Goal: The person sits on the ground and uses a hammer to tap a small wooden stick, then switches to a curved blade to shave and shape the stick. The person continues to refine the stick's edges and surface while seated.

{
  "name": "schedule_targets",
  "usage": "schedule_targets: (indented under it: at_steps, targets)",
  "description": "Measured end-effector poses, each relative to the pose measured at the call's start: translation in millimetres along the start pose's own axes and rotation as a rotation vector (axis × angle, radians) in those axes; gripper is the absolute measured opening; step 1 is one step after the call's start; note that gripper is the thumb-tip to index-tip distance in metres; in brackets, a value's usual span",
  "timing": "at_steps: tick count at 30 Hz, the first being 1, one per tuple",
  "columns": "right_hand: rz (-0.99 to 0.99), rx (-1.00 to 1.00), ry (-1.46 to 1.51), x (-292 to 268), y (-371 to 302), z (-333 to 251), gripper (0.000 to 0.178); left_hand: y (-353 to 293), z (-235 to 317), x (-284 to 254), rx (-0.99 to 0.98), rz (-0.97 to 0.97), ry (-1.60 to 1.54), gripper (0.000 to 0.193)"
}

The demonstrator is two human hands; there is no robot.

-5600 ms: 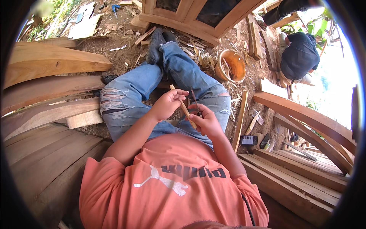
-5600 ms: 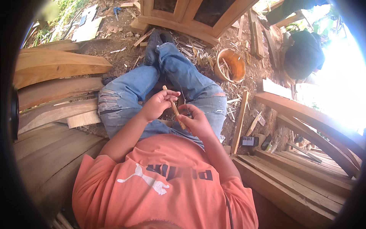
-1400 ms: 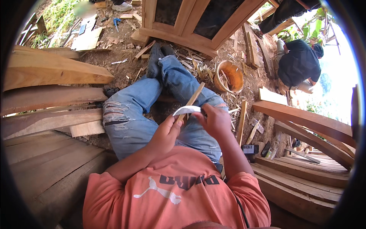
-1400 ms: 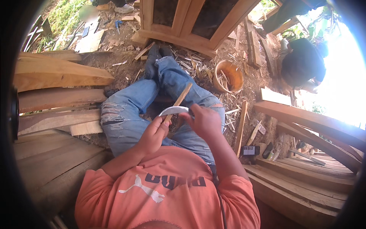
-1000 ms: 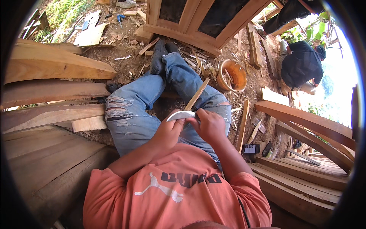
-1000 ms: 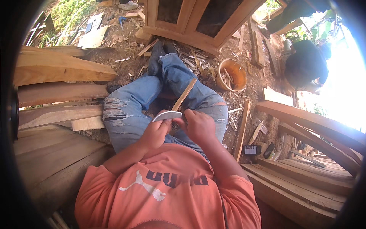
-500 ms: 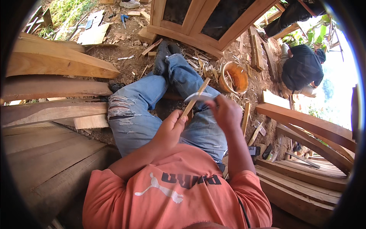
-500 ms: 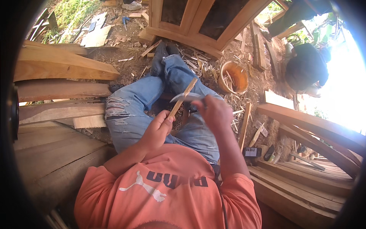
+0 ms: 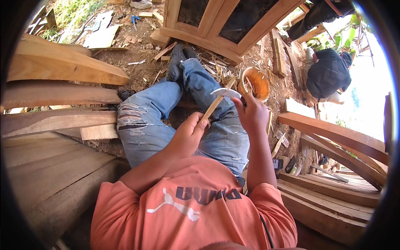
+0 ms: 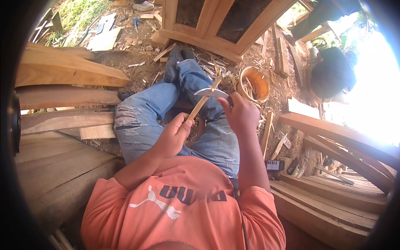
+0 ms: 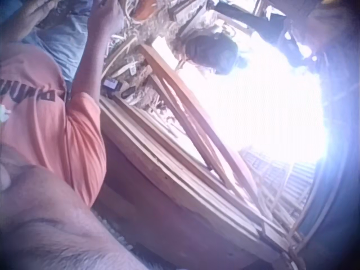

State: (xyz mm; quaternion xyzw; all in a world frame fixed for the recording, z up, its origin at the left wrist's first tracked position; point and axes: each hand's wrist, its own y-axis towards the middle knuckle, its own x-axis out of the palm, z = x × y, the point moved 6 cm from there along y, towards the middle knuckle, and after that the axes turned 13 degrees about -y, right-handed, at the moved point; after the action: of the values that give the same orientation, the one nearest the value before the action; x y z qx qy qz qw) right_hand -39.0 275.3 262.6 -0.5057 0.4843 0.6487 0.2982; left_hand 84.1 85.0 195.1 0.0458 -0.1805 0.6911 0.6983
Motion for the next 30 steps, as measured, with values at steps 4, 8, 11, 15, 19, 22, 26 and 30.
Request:
schedule_targets:
  at_steps: [4, 8, 11, 15, 19, 22, 26, 30]
  targets:
    - [-0.091, -0.149, -0.008, 0.8, -13.3, -28.5, 0.053, -7.9, -4.3, -3.6, 0.010, 0.013, 0.025, 0.021]
    - [0.010, -0.012, -0.003, 2.5, 9.5, -5.6, 0.053, 0.5, 6.9, -1.1, 0.018, 0.017, 0.028, 0.019]
    - [-0.023, -0.010, 0.031, 6.6, 3.6, -19.8, 0.054, -0.4, 5.2, -2.6, 0.006, 0.027, -0.016, 0.019]
    - [-0.125, -0.075, 0.017, 11.1, -2.0, -16.4, 0.053, -7.9, -11.7, -6.3, -0.031, 0.013, -0.049, 0.020]
    - [-0.064, -0.131, 0.049, 15.9, -17.3, -31.6, 0.054, -8.4, -7.8, -1.3, -0.024, 0.013, -0.056, 0.021]
    - [-0.093, -0.071, 0.039, 15.0, -0.6, -2.1, 0.057, -5.1, -13.0, -10.7, -0.054, -0.017, -0.068, 0.022]
    - [0.017, -0.294, 0.062, 6.4, -31.6, -48.6, 0.057, -8.4, -7.6, 4.1, -0.014, 0.001, -0.063, 0.022]
    - [-0.120, -0.003, 0.039, 9.2, 3.1, -5.4, 0.055, -5.6, -11.8, 0.7, -0.042, -0.031, -0.011, 0.023]
